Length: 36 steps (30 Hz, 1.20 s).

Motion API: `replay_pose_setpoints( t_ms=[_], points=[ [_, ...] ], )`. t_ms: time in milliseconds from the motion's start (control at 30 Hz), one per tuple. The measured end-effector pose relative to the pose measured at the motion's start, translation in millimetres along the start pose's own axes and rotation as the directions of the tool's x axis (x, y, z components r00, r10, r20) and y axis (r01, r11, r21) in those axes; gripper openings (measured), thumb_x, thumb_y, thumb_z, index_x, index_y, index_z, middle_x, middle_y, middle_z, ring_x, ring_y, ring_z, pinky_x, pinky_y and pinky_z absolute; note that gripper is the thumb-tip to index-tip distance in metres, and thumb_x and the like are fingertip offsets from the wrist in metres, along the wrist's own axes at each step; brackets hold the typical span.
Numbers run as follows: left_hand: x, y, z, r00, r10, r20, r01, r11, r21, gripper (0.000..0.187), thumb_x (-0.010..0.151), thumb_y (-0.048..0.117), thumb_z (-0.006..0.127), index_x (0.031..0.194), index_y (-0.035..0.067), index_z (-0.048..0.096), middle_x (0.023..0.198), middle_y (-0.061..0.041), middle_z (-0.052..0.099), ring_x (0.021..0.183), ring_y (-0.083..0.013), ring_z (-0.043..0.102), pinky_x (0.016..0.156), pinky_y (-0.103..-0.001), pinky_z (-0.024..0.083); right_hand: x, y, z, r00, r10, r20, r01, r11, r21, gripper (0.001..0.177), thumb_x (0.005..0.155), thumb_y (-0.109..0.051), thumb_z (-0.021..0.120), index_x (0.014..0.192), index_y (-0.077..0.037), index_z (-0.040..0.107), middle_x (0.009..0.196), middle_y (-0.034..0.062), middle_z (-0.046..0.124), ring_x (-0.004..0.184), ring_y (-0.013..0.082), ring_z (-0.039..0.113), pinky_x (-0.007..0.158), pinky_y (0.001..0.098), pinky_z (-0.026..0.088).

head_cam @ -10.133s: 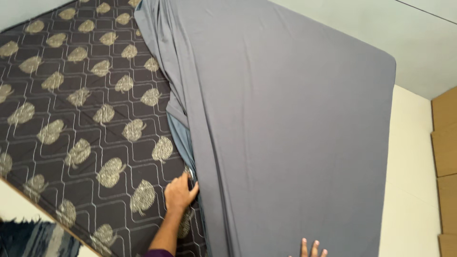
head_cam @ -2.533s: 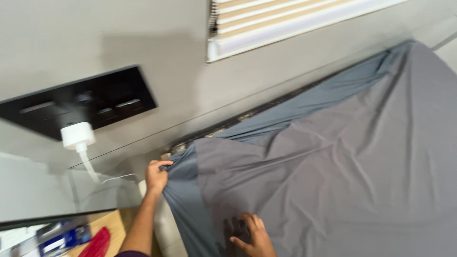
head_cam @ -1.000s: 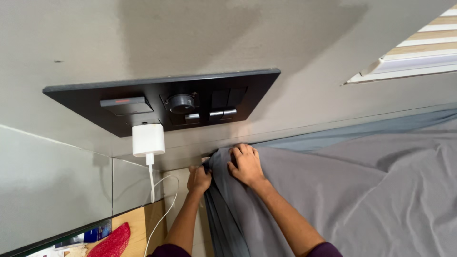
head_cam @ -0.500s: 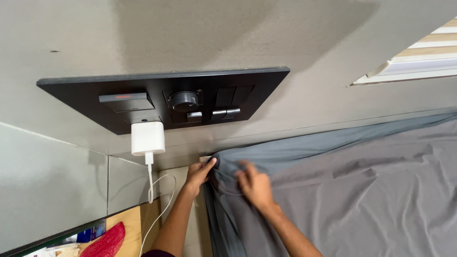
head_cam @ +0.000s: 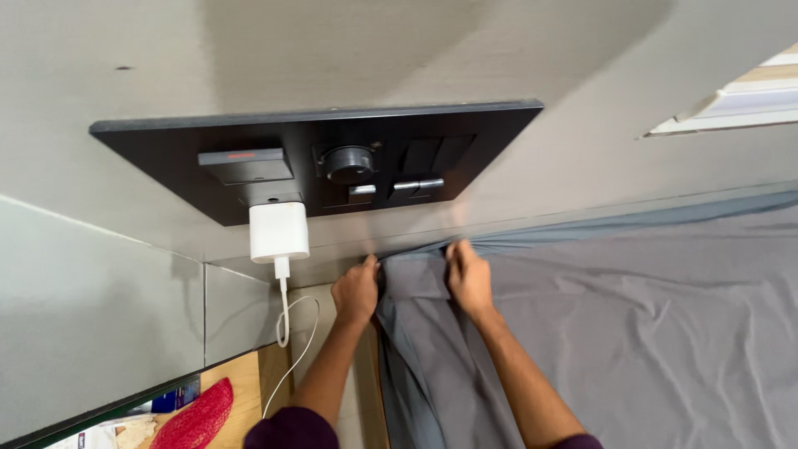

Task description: The person spreads a grey bedsheet over a mattress and smooths out the wrinkles by hand while tucking the fabric into the bed frame.

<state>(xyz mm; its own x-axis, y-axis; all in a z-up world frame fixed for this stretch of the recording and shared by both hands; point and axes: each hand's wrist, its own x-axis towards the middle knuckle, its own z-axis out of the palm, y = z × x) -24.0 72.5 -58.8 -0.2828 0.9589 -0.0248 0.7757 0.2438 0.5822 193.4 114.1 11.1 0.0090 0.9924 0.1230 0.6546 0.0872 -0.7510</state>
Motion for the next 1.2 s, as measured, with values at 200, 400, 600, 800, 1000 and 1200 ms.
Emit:
replay_pose_setpoints(
  t_ms=[200, 400, 600, 800, 1000, 1200],
  points=[
    [-8.6, 10.7, 27.1, 0.948, -0.108, -0.299, 0.090, 0.993, -0.073, 0.025, 0.102, 0.033, 0.058, 0.099, 0.010, 0.065, 0.098, -0.014, 0.069, 0.083, -0.0379, 0.069, 0.070, -0.050, 0.053, -27.9, -24.1, -2.6, 0.860, -0.422, 0.286, 0.508, 0.766, -0.395, 0.047, 0.092, -0.038, 0.059, 0.131, -0.013, 0.066, 0.142, 0.0150, 0.057, 0.135, 0.0381, 0.045, 0.108, 0.0650, 0.016],
    [0.0, 8.3, 24.2, 0.977, -0.075, -0.198, -0.021, 0.896, -0.443, 0.033, 0.097, 0.035, 0.053, 0.109, 0.012, 0.073, 0.107, -0.013, 0.074, 0.095, -0.0379, 0.070, 0.081, -0.046, 0.055, 23.5, -44.4, 17.7, 0.866, 0.106, 0.489, 0.255, 0.747, -0.614, 0.073, 0.097, -0.069, 0.033, 0.143, -0.020, 0.061, 0.145, 0.0124, 0.060, 0.143, 0.0278, 0.049, 0.129, 0.0543, 0.021],
    [12.5, -30.0, 61.0, 0.996, -0.013, 0.083, 0.051, 0.874, -0.482, 0.053, 0.101, 0.049, 0.039, 0.119, 0.010, 0.071, 0.112, -0.020, 0.071, 0.107, -0.0448, 0.064, 0.091, -0.053, 0.049, 40.8, -51.5, 26.2, 0.715, 0.349, 0.606, 0.259, 0.673, -0.693, 0.090, 0.091, -0.080, 0.021, 0.146, -0.018, 0.056, 0.152, 0.0121, 0.052, 0.146, 0.0286, 0.043, 0.124, 0.0599, 0.016],
    [15.8, -30.2, 67.7, 0.999, -0.023, 0.048, 0.028, 0.994, -0.102, 0.049, 0.106, 0.043, 0.040, 0.106, 0.012, 0.078, 0.102, -0.020, 0.075, 0.102, -0.0436, 0.066, 0.093, -0.053, 0.053, -16.8, -34.1, 32.9, 0.912, 0.085, 0.402, 0.263, 0.631, -0.730, 0.082, 0.103, -0.074, 0.034, 0.143, -0.008, 0.061, 0.149, 0.0130, 0.060, 0.147, 0.0311, 0.048, 0.133, 0.0614, 0.018],
    [13.2, -29.5, 54.7, 0.980, 0.189, -0.067, -0.182, 0.979, 0.094, 0.032, 0.101, 0.032, 0.053, 0.096, 0.008, 0.075, 0.088, -0.014, 0.076, 0.091, -0.0380, 0.068, 0.078, -0.055, 0.054, -94.7, -41.2, 22.8, 0.977, -0.098, 0.191, 0.190, 0.808, -0.557, 0.086, 0.087, -0.065, 0.060, 0.151, -0.010, 0.043, 0.162, 0.0127, 0.035, 0.153, 0.0397, 0.021, 0.111, 0.0803, 0.008],
    [-16.1, 20.4, 8.5, 0.957, -0.220, -0.188, 0.201, 0.973, -0.113, 0.021, 0.095, 0.020, 0.060, 0.107, 0.012, 0.074, 0.095, -0.015, 0.073, 0.097, -0.0359, 0.066, 0.087, -0.048, 0.053, -77.6, -61.1, 6.3, 0.908, 0.112, 0.403, 0.151, 0.811, -0.565, 0.111, 0.073, -0.069, 0.068, 0.163, -0.021, 0.026, 0.168, 0.0144, 0.006, 0.154, 0.0421, -0.001, 0.107, 0.0825, -0.001]
  ],
)
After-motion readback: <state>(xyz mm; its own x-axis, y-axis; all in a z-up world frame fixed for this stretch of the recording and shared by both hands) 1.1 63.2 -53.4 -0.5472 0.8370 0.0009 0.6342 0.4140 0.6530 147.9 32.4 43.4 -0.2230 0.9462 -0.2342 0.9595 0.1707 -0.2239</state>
